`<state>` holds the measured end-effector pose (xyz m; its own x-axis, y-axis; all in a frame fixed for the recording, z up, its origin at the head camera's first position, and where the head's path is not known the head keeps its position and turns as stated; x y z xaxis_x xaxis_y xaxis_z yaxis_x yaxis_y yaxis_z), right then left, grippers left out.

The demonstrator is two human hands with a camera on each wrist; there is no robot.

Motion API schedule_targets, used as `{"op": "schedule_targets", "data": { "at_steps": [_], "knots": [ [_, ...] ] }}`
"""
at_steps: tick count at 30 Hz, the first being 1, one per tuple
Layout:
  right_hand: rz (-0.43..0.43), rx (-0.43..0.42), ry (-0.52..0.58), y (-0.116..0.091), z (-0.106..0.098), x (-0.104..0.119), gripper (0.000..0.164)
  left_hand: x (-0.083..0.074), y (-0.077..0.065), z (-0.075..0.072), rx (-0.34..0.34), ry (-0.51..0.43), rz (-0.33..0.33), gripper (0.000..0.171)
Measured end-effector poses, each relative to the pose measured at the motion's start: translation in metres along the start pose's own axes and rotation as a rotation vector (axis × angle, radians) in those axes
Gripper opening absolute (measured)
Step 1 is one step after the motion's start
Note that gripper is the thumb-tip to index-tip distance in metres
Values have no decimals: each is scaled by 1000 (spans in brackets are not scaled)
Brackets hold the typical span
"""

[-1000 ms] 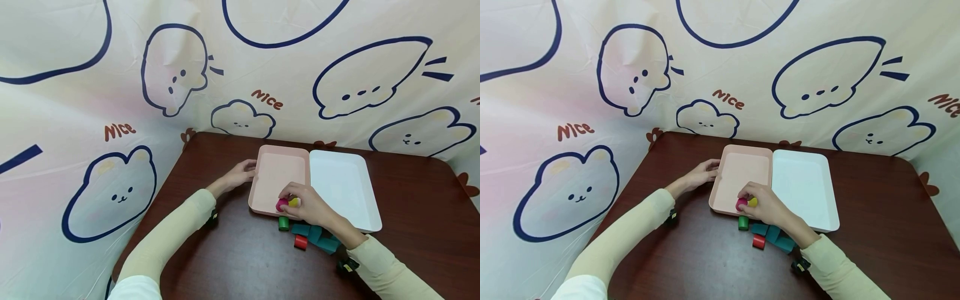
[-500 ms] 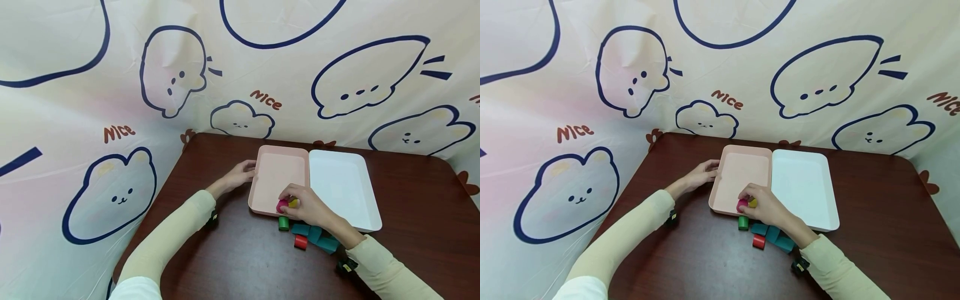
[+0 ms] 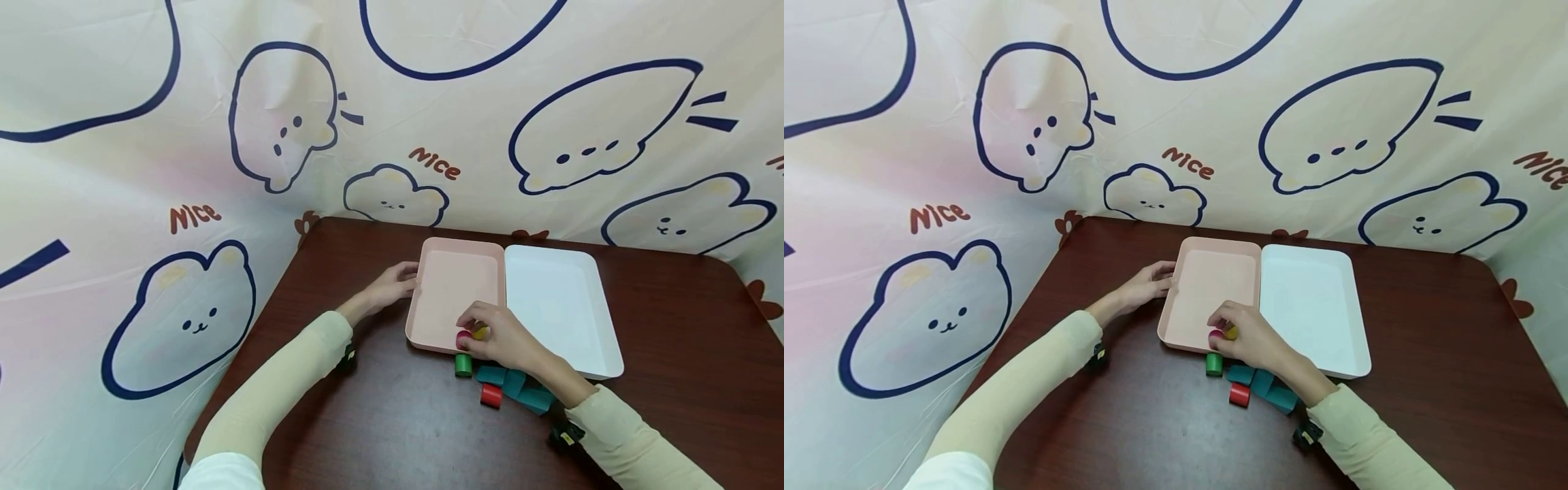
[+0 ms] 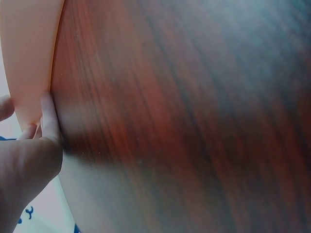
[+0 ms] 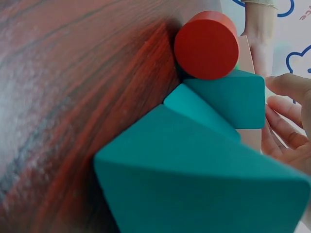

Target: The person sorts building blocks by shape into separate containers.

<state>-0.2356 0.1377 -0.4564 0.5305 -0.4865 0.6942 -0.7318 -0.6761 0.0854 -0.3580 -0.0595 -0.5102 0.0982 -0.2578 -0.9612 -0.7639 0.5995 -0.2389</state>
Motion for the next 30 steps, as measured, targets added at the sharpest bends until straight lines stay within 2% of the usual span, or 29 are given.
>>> {"op": "schedule_targets", "data": {
  "at_steps": [9, 17, 30],
  "knots": [
    [2, -3, -6, -4, 0, 0, 20, -1, 0, -1, -2, -15, 8, 53],
    [-47, -13, 18, -13, -1, 8, 19, 1, 1, -1, 3, -18, 5, 53],
    [-65, 33, 32, -29, 7, 20, 23, 2, 1, -2, 7, -2, 3, 54]
  ]
}}
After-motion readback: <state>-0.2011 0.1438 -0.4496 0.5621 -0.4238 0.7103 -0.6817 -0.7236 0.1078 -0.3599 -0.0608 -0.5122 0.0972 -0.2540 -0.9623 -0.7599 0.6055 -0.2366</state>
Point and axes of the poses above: each hand's wrist, its own y-axis towards the middle knuckle, its own z-axis out of the palm, x = y × z, the point moved 8 cm from there along y, towards the middle knuckle, and after that the axes turned 11 degrees about x, right-handed, at the moved point
